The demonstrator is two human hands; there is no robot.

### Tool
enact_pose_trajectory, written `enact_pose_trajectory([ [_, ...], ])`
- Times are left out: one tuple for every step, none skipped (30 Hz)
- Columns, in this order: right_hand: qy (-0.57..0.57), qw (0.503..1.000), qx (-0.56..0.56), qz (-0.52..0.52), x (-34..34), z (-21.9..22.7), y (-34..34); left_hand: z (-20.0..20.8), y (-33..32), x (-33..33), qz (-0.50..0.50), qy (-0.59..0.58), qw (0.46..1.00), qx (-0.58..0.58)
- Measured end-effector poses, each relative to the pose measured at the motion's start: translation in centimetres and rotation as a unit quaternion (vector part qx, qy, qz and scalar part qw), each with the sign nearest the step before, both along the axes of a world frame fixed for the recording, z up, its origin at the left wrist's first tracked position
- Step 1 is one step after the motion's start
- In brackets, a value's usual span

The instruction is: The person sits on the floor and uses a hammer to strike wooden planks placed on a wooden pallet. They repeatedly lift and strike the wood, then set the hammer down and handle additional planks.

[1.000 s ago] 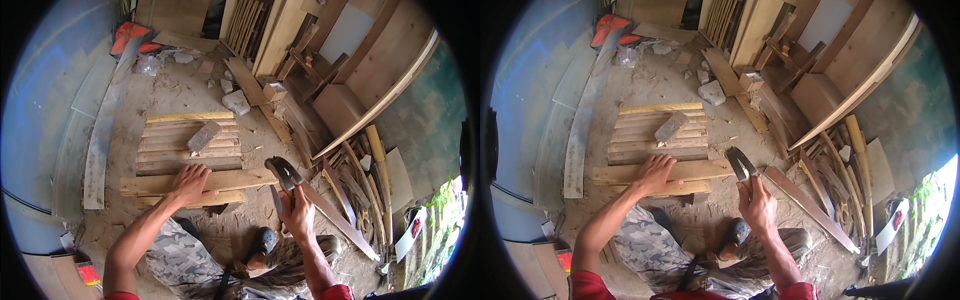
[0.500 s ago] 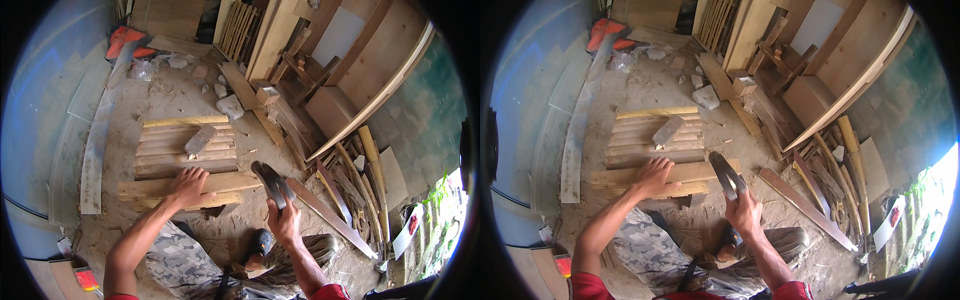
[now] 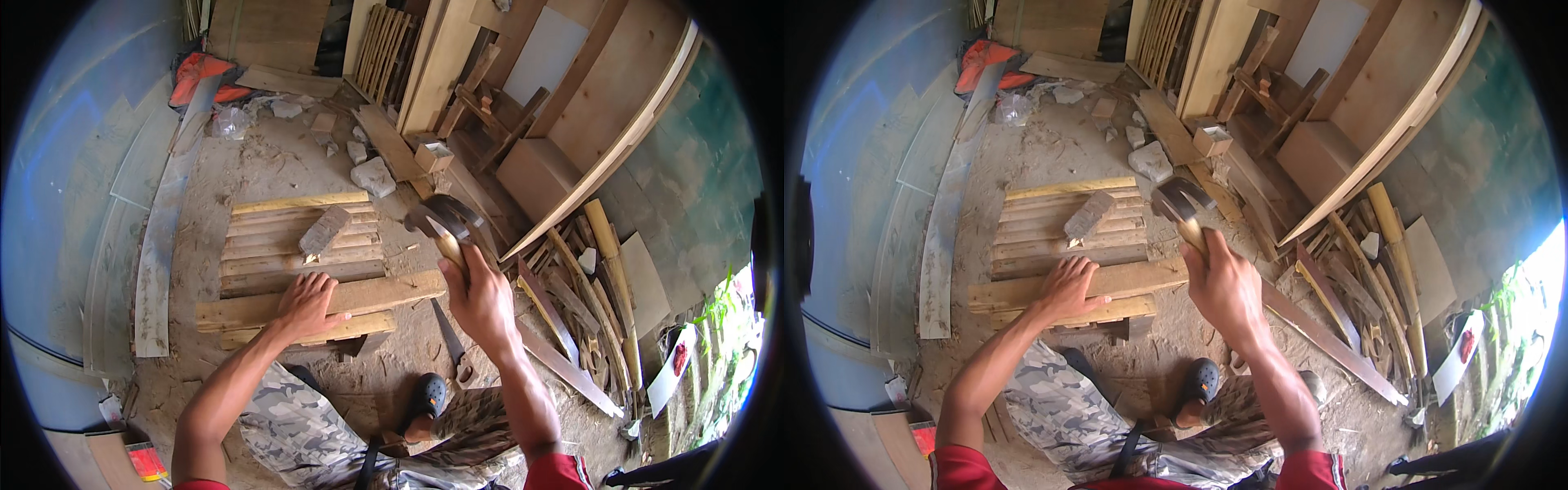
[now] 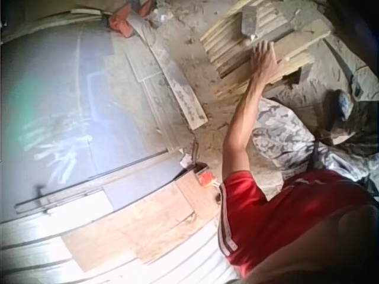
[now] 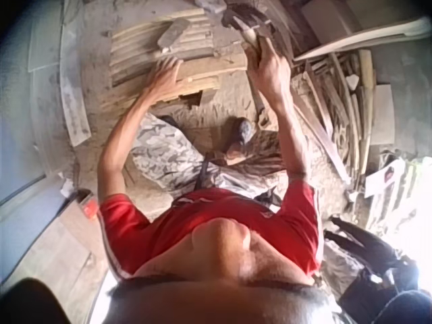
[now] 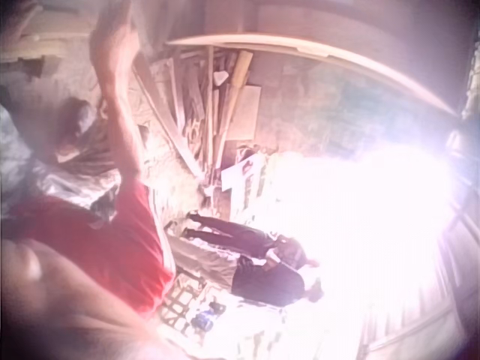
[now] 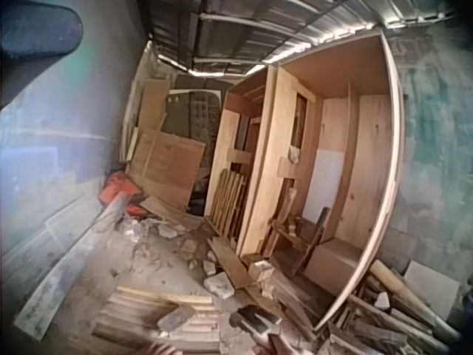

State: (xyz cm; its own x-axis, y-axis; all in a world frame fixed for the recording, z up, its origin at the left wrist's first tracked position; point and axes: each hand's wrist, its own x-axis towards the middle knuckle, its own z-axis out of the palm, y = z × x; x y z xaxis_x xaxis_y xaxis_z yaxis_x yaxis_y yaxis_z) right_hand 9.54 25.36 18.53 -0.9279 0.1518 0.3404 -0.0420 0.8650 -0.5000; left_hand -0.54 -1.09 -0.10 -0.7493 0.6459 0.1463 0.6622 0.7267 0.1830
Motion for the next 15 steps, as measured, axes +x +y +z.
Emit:
enact_pose_trajectory([
  [-0.033,0.999,0.004,0.013,-0.8,0.1,-0.1,0.1,0.0,0.1,0.003,0.000,1.000,-0.010],
  [-0.053,0.997,0.041,0.030,-1.2,-1.2,0.3,0.1,-0.1,0.3,0.006,0.000,1.000,-0.019],
  [-0.070,0.993,0.082,0.043,-2.0,-2.9,1.2,0.3,0.2,0.2,0.006,0.002,1.000,-0.024],
  [-0.089,0.987,0.123,0.059,-2.3,-3.5,1.6,0.2,0.3,0.0,-0.002,0.011,1.000,-0.021],
  [-0.187,0.962,0.188,0.057,-2.4,-3.4,2.2,0.1,0.4,-0.3,-0.010,0.021,1.000,-0.018],
  [-0.214,0.955,0.195,0.070,-3.0,-2.8,2.5,-0.2,0.7,-0.3,-0.014,0.026,1.000,-0.012],
  [-0.239,0.947,0.197,0.081,-3.7,-2.0,2.6,1.0,0.8,-0.5,-0.005,-0.040,0.999,-0.035],
  [-0.264,0.940,0.198,0.091,-3.8,-1.4,2.6,0.6,0.7,-0.2,-0.009,-0.037,0.999,-0.033],
  [-0.225,0.950,0.200,0.084,-3.8,-0.5,1.9,0.5,0.2,-0.5,-0.009,-0.026,0.999,-0.029],
  [-0.194,0.961,0.179,0.084,-3.6,0.3,1.1,-0.1,-0.2,-0.4,-0.012,-0.023,0.999,-0.027],
  [-0.163,0.971,0.156,0.084,-3.6,1.1,0.3,-0.8,-0.6,-0.6,-0.006,0.009,1.000,-0.024],
  [-0.129,0.979,0.135,0.083,-3.8,1.7,-0.1,-0.5,-0.5,-0.7,-0.007,-0.004,1.000,-0.025],
  [-0.130,0.984,0.094,0.078,-3.3,1.6,-0.2,-0.1,-0.4,-0.6,-0.006,-0.017,0.999,-0.027],
  [-0.140,0.980,0.111,0.083,-2.8,0.5,0.2,0.2,-0.3,-0.5,-0.005,-0.030,0.999,-0.029],
  [-0.150,0.977,0.130,0.081,-2.1,-1.0,1.2,0.4,0.2,-0.7,-0.008,-0.040,0.999,-0.033],
])
